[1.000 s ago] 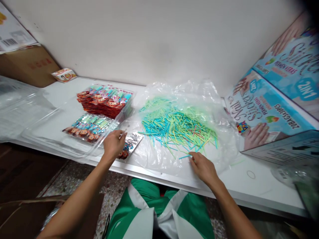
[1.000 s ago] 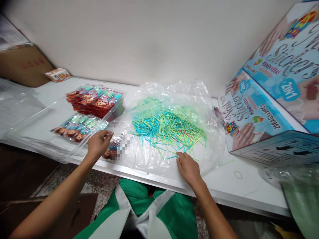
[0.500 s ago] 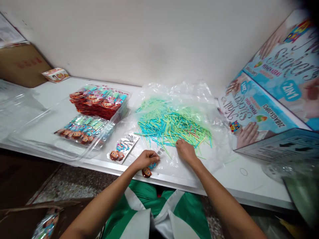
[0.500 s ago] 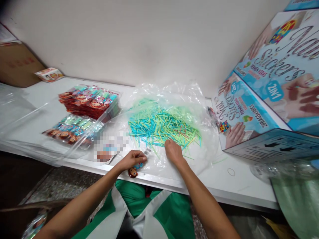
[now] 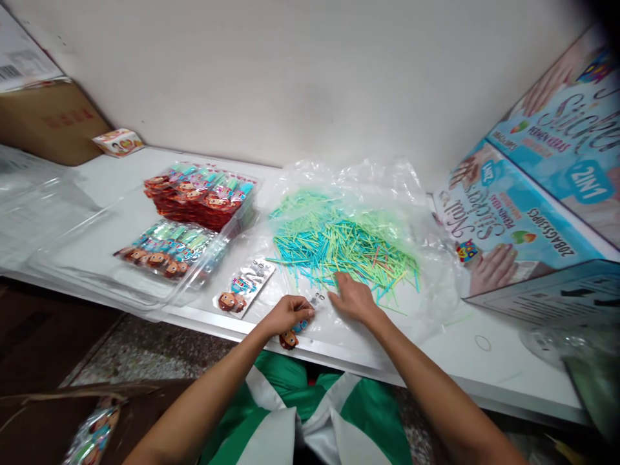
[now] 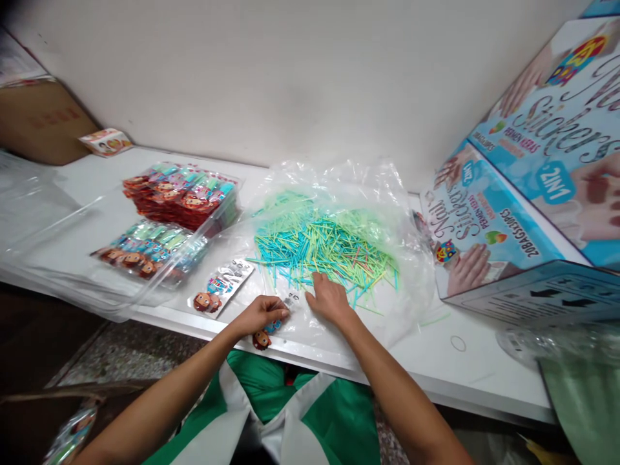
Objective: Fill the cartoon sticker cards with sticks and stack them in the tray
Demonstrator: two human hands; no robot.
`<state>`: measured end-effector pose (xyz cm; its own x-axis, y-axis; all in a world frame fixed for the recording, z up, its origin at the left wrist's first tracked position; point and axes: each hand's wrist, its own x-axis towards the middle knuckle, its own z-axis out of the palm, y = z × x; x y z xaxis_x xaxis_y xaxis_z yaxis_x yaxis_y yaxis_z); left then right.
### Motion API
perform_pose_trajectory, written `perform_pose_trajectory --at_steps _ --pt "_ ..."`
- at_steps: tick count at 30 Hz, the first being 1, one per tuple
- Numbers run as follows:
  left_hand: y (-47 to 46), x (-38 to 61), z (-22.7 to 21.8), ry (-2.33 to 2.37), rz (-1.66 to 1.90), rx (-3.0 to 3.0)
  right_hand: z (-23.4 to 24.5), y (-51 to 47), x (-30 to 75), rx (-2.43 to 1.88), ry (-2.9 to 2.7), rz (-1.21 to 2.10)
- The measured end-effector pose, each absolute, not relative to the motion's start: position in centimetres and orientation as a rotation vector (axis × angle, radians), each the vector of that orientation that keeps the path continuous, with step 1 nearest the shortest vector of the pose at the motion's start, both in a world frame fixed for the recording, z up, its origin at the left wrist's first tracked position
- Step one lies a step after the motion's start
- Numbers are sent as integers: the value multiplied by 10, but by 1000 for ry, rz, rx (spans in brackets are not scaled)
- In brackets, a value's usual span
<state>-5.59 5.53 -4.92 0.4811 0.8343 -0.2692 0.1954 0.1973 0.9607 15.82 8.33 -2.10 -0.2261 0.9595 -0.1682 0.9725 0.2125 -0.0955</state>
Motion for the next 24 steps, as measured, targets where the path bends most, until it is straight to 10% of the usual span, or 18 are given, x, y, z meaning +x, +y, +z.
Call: perform_pose_trajectory --at_steps 24 --pt "54 -54 -46 1058 584 1314 -9 126 210 2079 2227 -500"
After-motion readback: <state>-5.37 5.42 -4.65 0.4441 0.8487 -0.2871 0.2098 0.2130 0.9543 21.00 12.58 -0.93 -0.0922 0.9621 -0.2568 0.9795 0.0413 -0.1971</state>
